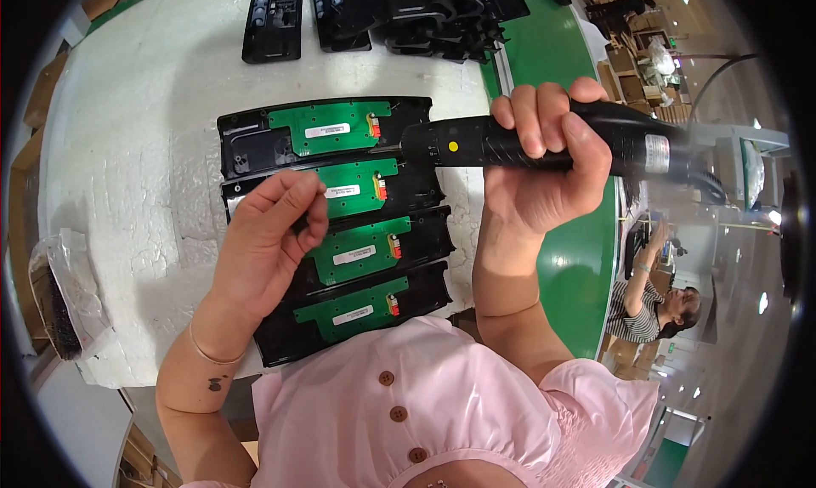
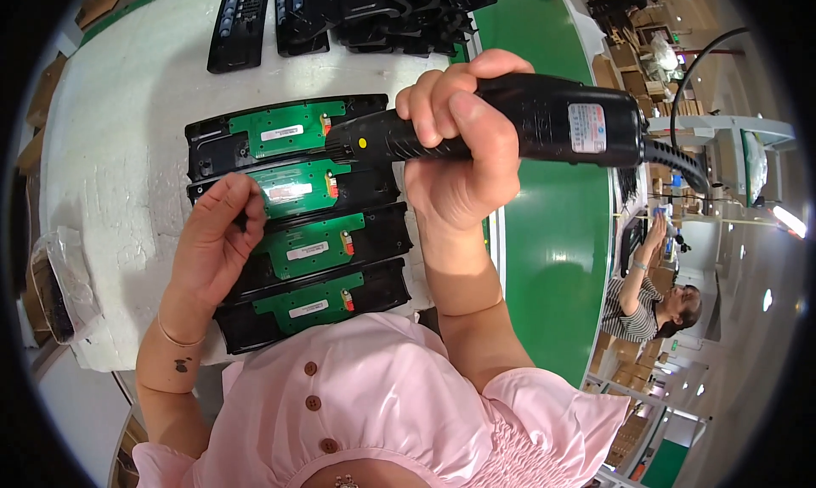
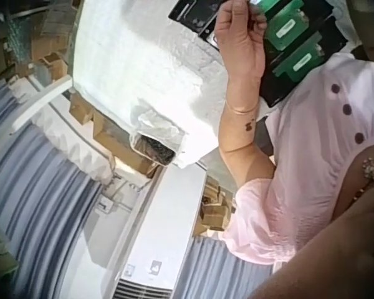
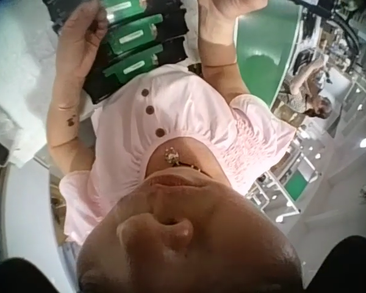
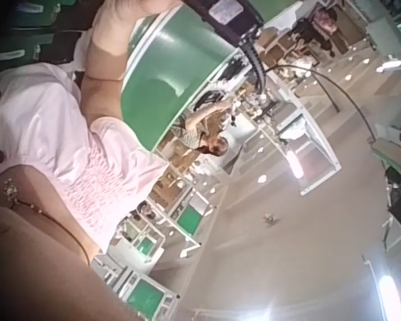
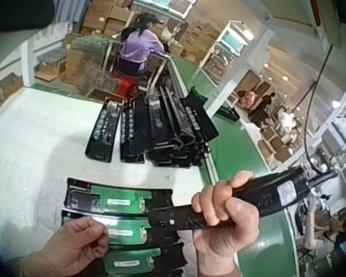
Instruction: Assembling electronic components by screwing circuit boards into plastic housings and packing finished units into boxes.
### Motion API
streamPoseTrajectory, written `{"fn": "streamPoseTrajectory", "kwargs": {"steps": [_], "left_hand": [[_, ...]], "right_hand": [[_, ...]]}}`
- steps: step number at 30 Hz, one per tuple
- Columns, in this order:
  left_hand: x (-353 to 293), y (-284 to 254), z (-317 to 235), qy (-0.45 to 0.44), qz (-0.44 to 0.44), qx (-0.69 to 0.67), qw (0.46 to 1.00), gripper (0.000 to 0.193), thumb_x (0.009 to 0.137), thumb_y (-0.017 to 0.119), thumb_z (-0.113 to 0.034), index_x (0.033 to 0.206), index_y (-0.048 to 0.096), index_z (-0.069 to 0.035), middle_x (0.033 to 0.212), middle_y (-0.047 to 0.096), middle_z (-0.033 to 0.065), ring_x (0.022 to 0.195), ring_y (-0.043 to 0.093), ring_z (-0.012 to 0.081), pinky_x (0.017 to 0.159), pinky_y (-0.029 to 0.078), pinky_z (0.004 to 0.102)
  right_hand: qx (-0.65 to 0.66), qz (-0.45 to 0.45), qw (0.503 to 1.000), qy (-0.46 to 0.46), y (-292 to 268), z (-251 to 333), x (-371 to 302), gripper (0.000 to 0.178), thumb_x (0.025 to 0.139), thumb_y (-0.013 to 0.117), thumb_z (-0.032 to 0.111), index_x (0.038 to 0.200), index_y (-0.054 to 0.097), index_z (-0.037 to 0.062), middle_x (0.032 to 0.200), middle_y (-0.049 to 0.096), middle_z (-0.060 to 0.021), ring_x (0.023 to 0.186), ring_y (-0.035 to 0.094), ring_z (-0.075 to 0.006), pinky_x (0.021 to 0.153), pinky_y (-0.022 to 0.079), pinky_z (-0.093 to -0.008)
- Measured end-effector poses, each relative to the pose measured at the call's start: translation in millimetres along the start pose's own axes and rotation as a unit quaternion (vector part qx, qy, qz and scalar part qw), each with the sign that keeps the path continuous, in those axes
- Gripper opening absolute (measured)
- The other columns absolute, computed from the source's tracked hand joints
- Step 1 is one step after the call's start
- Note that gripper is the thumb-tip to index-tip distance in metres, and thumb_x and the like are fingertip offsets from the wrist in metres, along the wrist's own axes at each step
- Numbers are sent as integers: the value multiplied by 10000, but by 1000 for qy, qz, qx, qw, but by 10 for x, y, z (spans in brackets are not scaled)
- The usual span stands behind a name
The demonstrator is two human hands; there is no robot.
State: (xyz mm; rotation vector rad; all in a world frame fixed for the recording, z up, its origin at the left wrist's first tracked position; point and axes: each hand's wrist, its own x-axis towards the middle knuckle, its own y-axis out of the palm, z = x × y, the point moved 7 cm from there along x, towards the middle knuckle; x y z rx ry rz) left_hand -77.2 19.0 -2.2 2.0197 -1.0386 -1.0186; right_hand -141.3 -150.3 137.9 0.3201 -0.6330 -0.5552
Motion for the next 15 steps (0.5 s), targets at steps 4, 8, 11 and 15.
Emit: {"fn": "streamPoseTrajectory", "kwargs": {"steps": [4, 8, 11, 15], "left_hand": [[17, -75, -37, 12, -24, -21, 999, 144, 855, 547, -145, 936, 584, -32, 785, 582, 13, 719, 558, 72, 619, 469, 167], [10, -66, -45, -11, -50, -20, 998, 161, 844, 558, -119, 972, 582, -26, 849, 604, 38, 760, 582, 91, 675, 489, 181], [7, -58, -61, -3, -43, -24, 999, 159, 841, 559, -109, 974, 582, -26, 878, 611, 50, 788, 593, 105, 694, 497, 191], [37, -111, -62, 7, -35, -39, 999, 160, 841, 556, -100, 982, 579, -28, 884, 612, 52, 796, 595, 111, 701, 499, 198]], "right_hand": [[70, -26, 996, 45, -91, -90, 30, 197, 754, 479, 86, 945, 518, 59, 598, 395, 35, 545, 395, -75, 659, 396, -272], [136, -64, 986, 68, -191, -110, 62, 177, 750, 477, 84, 924, 509, 69, 590, 391, 27, 534, 387, -85, 630, 398, -275], [134, -87, 985, 69, -231, -141, 47, 173, 750, 468, 98, 917, 511, 88, 584, 370, 22, 523, 373, -95, 599, 392, -279], [-6, -67, 996, 61, -171, -261, -26, 175, 750, 459, 81, 916, 515, 76, 605, 378, 24, 532, 369, -86, 627, 374, -270]]}}
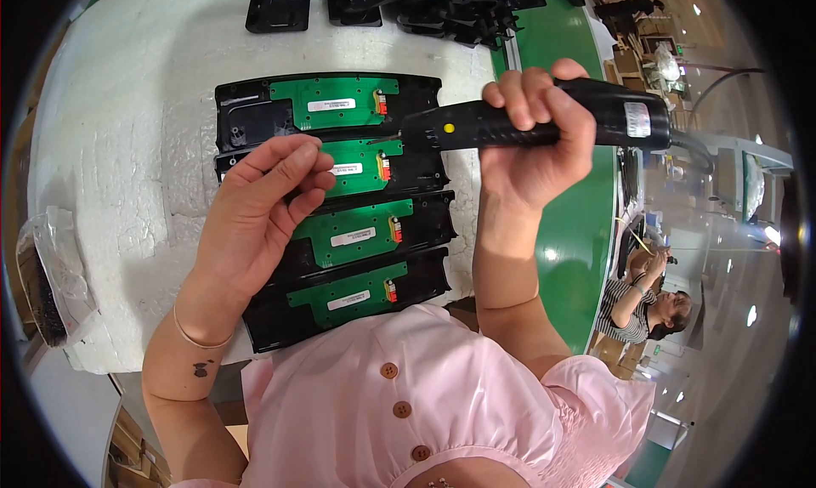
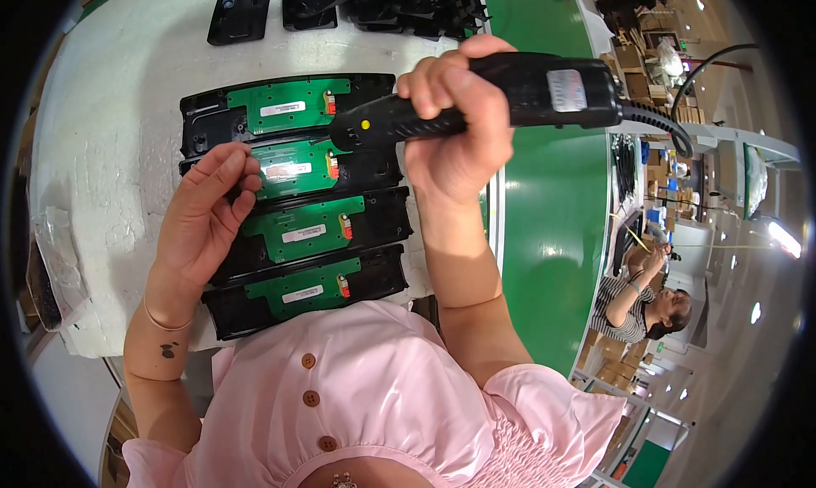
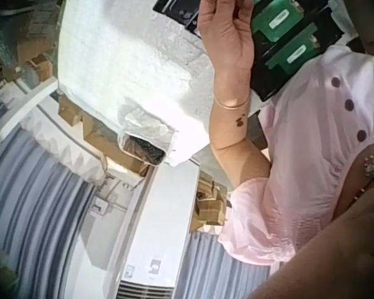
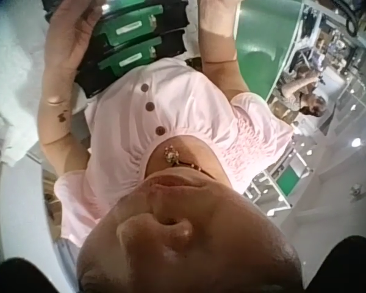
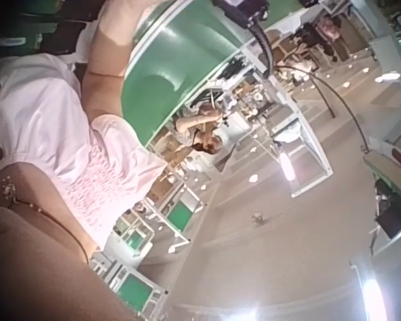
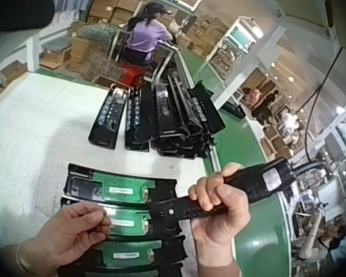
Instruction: Assembling electronic components by screwing circuit boards into plastic housings and packing finished units into boxes.
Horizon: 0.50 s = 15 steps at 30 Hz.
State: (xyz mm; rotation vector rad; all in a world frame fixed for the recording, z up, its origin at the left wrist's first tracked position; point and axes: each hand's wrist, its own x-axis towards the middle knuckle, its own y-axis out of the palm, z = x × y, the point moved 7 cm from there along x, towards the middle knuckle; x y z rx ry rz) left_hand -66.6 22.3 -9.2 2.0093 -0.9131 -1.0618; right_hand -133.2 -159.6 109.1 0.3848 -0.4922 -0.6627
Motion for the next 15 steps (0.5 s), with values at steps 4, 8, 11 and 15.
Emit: {"fn": "streamPoseTrajectory", "kwargs": {"steps": [4, 8, 11, 15], "left_hand": [[9, -5, 4, 5, -6, -2, 1000, 162, 840, 553, -87, 989, 568, -27, 895, 609, 55, 811, 593, 117, 731, 497, 209], [23, -28, 29, 3, -7, 7, 1000, 164, 837, 554, -75, 992, 563, -23, 908, 606, 60, 839, 589, 123, 764, 491, 222], [30, -43, 37, 4, -9, 1, 1000, 162, 834, 553, -67, 989, 562, -18, 912, 605, 64, 844, 588, 126, 772, 488, 228], [55, -79, 70, 3, -17, 2, 1000, 171, 833, 552, -60, 997, 560, -14, 910, 606, 66, 843, 588, 129, 770, 488, 228]], "right_hand": [[-64, 17, 998, -9, 47, -110, -45, 194, 729, 451, 77, 918, 494, 82, 597, 362, 9, 523, 357, -101, 602, 354, -277], [-24, 39, 999, -14, 46, -158, -37, 243, 695, 481, -6, 934, 448, 18, 634, 481, -57, 494, 432, -138, 541, 414, -319], [-58, 48, 997, -17, 110, -185, -31, 239, 688, 496, -4, 920, 441, 7, 627, 485, -63, 483, 434, -136, 516, 411, -305], [-83, 83, 993, -12, 218, -196, -24, 239, 680, 507, -21, 908, 434, -2, 614, 491, -68, 475, 443, -130, 486, 408, -281]]}}
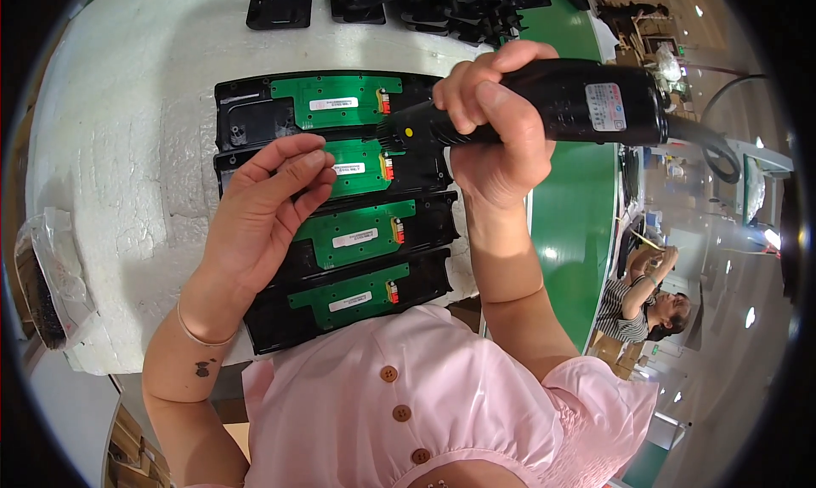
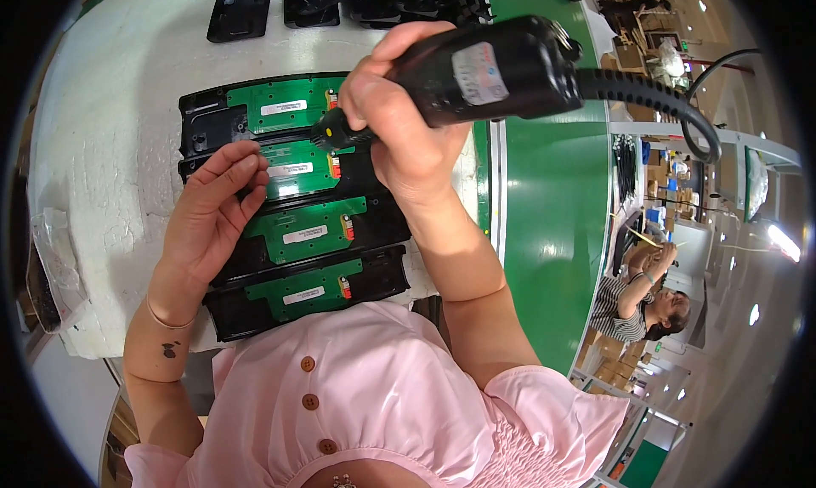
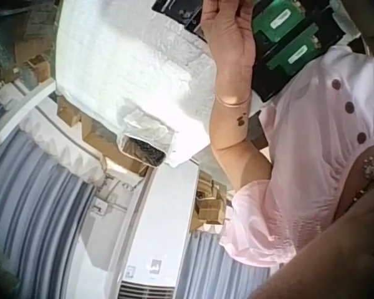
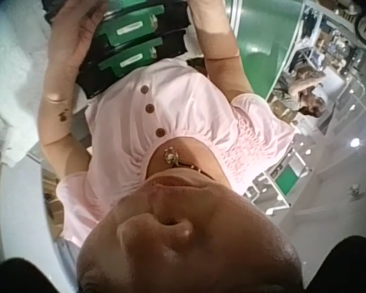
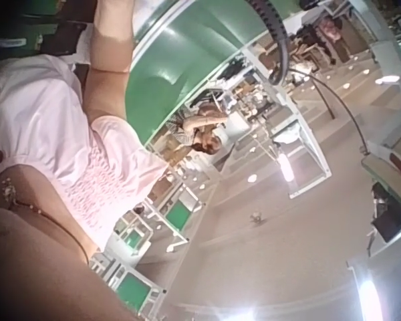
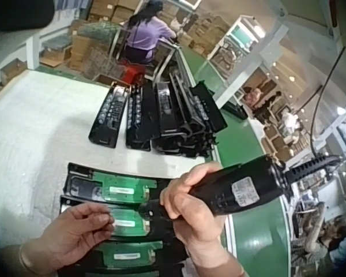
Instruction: Assembling electronic components by screwing circuit boards into plastic housings and packing finished units into boxes.
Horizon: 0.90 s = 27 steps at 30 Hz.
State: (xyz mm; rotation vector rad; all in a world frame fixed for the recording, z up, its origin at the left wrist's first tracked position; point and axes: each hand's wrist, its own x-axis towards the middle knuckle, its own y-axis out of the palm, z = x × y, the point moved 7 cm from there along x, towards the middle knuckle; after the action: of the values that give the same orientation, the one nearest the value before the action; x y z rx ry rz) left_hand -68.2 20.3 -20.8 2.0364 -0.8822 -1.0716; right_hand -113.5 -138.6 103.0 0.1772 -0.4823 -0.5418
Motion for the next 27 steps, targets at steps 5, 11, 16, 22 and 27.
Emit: {"fn": "streamPoseTrajectory", "kwargs": {"steps": [5, 11, 16, 22, 27], "left_hand": [[6, -34, 0, 4, -14, 8, 1000, 176, 830, 557, -64, 997, 569, -10, 913, 611, 71, 839, 592, 133, 761, 490, 230], [5, 31, 6, 1, -21, 19, 1000, 170, 831, 555, -59, 992, 572, -10, 925, 610, 77, 830, 593, 133, 765, 493, 235], [-80, 80, 46, -16, 3, -24, 1000, 158, 840, 547, -72, 983, 570, -9, 908, 605, 68, 815, 591, 127, 758, 499, 225], [-134, 201, 241, -74, 65, -73, 992, 156, 853, 540, -116, 966, 571, -13, 879, 598, 59, 780, 586, 113, 714, 509, 212], [-173, 232, 311, -97, 77, -101, 987, 154, 859, 536, -140, 949, 575, -22, 858, 599, 51, 746, 582, 101, 687, 510, 207]], "right_hand": [[-118, 60, 991, 33, 216, -56, 60, 172, 694, 490, 30, 857, 435, 36, 583, 436, -50, 468, 389, -125, 524, 389, -301], [-151, 75, 985, 35, 217, -70, 101, 175, 688, 507, 8, 848, 438, 20, 592, 446, -54, 468, 403, -128, 502, 387, -295], [-29, 110, 991, -71, 353, 346, -28, 317, 663, 422, -53, 969, 443, 30, 588, 387, 20, 501, 402, -104, 540, 373, -274], [94, 172, 981, -5, 477, 818, -217, 224, 701, 546, 48, 879, 430, 121, 580, 467, 85, 529, 465, -30, 565, 349, -201], [106, 175, 979, -23, 452, 825, -253, 219, 704, 557, 60, 858, 413, 121, 565, 472, 78, 518, 473, -43, 547, 352, -198]]}}
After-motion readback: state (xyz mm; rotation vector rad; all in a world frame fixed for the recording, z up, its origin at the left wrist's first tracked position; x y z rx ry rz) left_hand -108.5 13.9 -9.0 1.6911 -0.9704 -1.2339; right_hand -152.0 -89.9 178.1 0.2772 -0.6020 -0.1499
